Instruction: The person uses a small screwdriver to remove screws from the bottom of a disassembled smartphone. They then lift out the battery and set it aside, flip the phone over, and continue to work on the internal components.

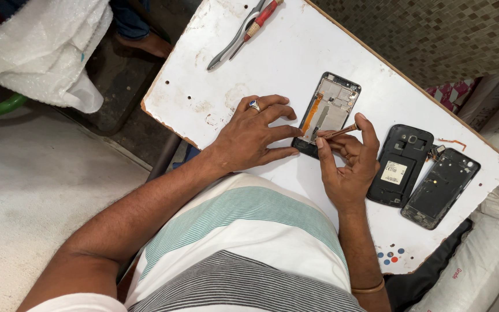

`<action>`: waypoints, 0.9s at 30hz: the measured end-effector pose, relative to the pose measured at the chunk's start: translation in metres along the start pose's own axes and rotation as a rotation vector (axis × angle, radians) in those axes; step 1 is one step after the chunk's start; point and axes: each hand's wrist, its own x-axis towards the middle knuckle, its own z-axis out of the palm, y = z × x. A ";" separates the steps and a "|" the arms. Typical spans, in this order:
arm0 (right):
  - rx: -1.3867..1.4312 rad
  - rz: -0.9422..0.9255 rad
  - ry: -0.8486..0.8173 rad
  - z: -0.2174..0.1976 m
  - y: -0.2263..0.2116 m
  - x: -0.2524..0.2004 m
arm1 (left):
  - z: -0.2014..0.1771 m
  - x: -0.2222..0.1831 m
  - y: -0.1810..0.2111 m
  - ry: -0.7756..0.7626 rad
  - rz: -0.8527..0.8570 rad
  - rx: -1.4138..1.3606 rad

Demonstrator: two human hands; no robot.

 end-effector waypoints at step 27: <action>-0.090 -0.085 0.001 0.000 0.001 0.000 | -0.001 0.000 0.001 0.015 0.002 -0.012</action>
